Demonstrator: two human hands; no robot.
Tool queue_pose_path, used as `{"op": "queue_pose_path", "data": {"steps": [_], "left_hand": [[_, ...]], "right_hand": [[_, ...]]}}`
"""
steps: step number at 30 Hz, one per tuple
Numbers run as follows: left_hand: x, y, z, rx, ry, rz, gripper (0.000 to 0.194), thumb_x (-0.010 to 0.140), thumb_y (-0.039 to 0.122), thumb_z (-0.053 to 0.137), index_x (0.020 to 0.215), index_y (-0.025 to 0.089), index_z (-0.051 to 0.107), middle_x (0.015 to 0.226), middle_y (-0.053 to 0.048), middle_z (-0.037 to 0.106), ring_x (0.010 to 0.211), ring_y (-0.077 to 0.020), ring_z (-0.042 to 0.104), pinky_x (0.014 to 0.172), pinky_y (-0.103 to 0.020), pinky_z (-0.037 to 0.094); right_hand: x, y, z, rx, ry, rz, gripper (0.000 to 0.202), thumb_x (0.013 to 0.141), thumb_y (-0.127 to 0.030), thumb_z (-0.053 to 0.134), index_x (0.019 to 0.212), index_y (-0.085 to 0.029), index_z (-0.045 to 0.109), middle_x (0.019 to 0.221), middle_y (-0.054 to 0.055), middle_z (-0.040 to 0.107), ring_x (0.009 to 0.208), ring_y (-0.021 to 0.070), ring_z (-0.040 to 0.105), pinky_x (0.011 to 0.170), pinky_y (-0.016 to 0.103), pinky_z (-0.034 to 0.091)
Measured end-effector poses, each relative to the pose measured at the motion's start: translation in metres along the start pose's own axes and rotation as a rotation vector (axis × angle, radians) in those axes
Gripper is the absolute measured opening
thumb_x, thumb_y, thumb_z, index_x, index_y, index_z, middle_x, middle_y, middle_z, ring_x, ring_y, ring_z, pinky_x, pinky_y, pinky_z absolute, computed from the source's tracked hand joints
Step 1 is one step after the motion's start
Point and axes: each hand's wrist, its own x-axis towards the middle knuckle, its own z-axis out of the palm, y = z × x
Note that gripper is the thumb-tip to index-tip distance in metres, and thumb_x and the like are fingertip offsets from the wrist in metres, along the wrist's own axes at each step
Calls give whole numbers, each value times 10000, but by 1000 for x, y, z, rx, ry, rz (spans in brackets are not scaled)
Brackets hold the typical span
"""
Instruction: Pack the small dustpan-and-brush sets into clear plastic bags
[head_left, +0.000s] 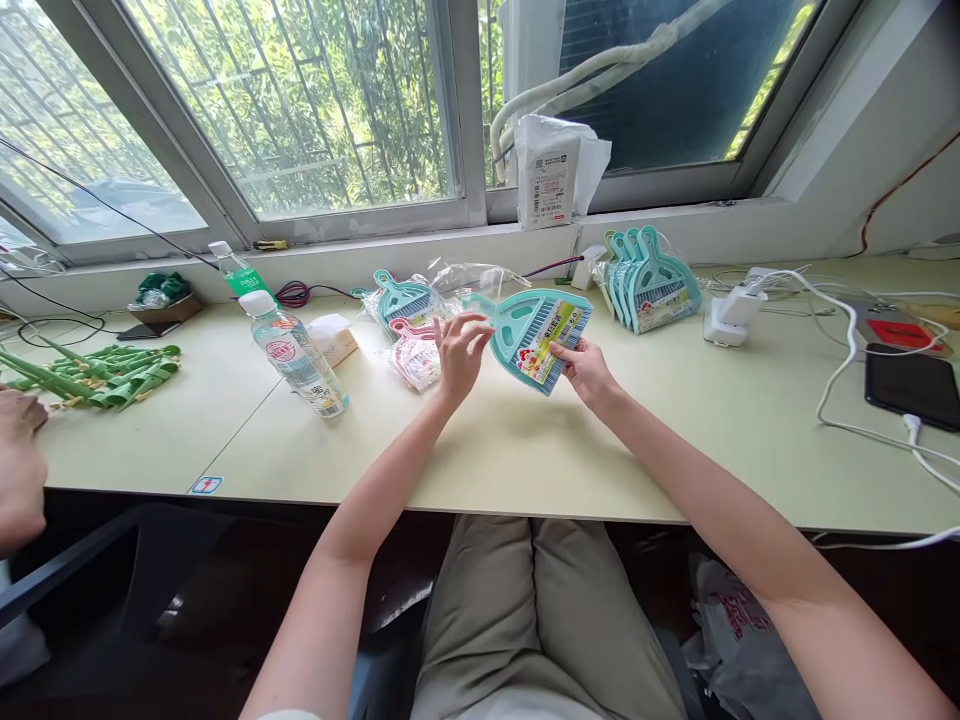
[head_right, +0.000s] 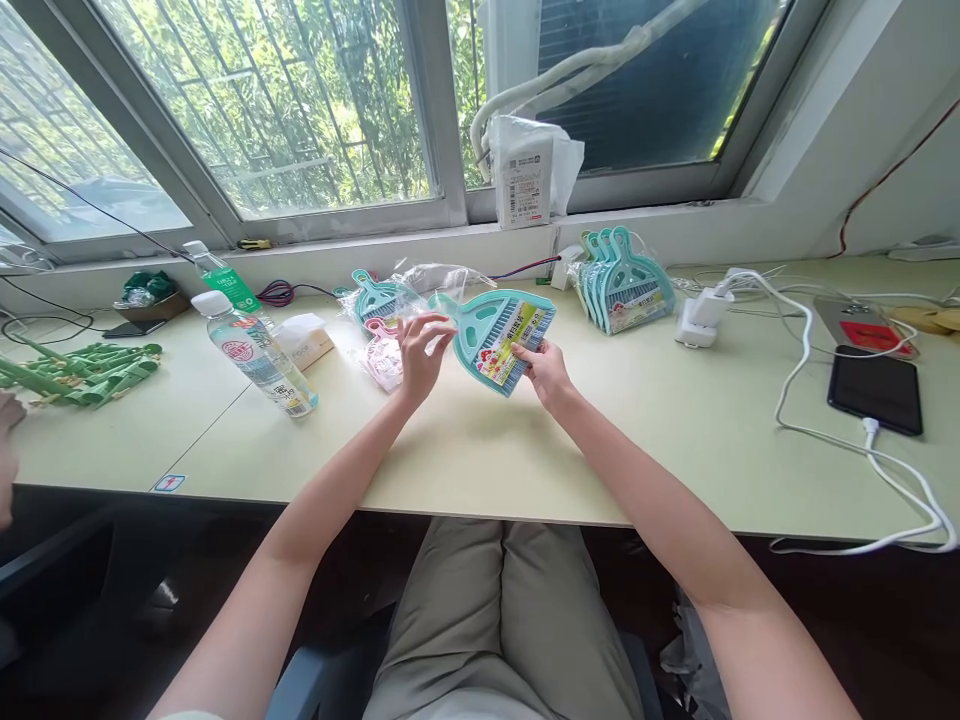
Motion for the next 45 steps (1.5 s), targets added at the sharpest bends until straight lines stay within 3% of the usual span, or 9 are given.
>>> {"op": "queue_pose_path", "data": {"steps": [5,11,17,24,32,36,39,42,45], "left_hand": [[1,11,1,-35,-68,53,129,907,267,581,851,275,696,1300,-17,629,1403,-261,405,1209,-583,122],[8,-6,-6,66,138,-233,119,905,219,550,878,253,661,1346,-35,621,1464,-277,314,1152,-693,-68],[-10,22,5,115,-169,99,77,882,281,614,848,288,682,1417,13,566,1496,-265,243,1173,-635,-122],[1,10,-7,192,151,-121,508,920,481,530,1395,308,489,1646,-27,184,1537,-263,-13,1204,-558,-113],[0,1,6,163,-317,220,534,1005,427,323,1516,276,351,1613,-49,274,1522,-234,135,1230,-512,-44],[-13,14,16,92,-351,293,492,1024,326,269,1501,274,377,1595,-42,319,1512,-213,187,1232,-491,-63],[-15,23,11,73,-64,128,496,1001,343,380,1496,318,362,1607,-32,303,1523,-234,138,1218,-531,-94],[-8,22,4,-67,310,-260,735,893,407,612,1528,309,255,1651,-58,163,1536,-247,43,1243,-514,19],[-2,21,5,-535,300,-629,830,802,430,728,1496,304,291,1612,-74,278,1515,-253,186,1228,-483,208]], "right_hand": [[0,-1,-1,81,54,-37,258,662,-216,829,872,-195,681,1001,54,755,989,241,706,913,414,593],[-7,2,7,38,-95,45,258,636,-182,849,857,-167,719,921,69,770,888,245,724,862,434,601],[-3,10,7,111,16,52,219,651,-166,830,820,-172,691,903,60,766,906,245,724,868,437,609],[0,3,3,203,37,-93,302,634,-249,852,874,-189,679,1004,53,753,989,245,701,907,421,595],[-17,10,18,11,-92,-75,490,511,-408,911,891,-189,692,975,69,757,919,267,706,793,441,598],[-23,20,23,24,-56,-79,493,524,-428,902,896,-195,677,954,64,756,955,271,700,801,435,592],[-22,18,23,111,-19,-102,420,577,-380,880,896,-204,670,983,57,751,1002,265,690,837,431,592],[-21,12,23,195,25,-130,336,622,-321,851,876,-208,662,1020,50,742,1044,252,676,876,418,590],[-21,7,24,250,48,-116,310,629,-279,838,868,-202,658,1025,49,737,1051,240,672,898,397,587]]}}
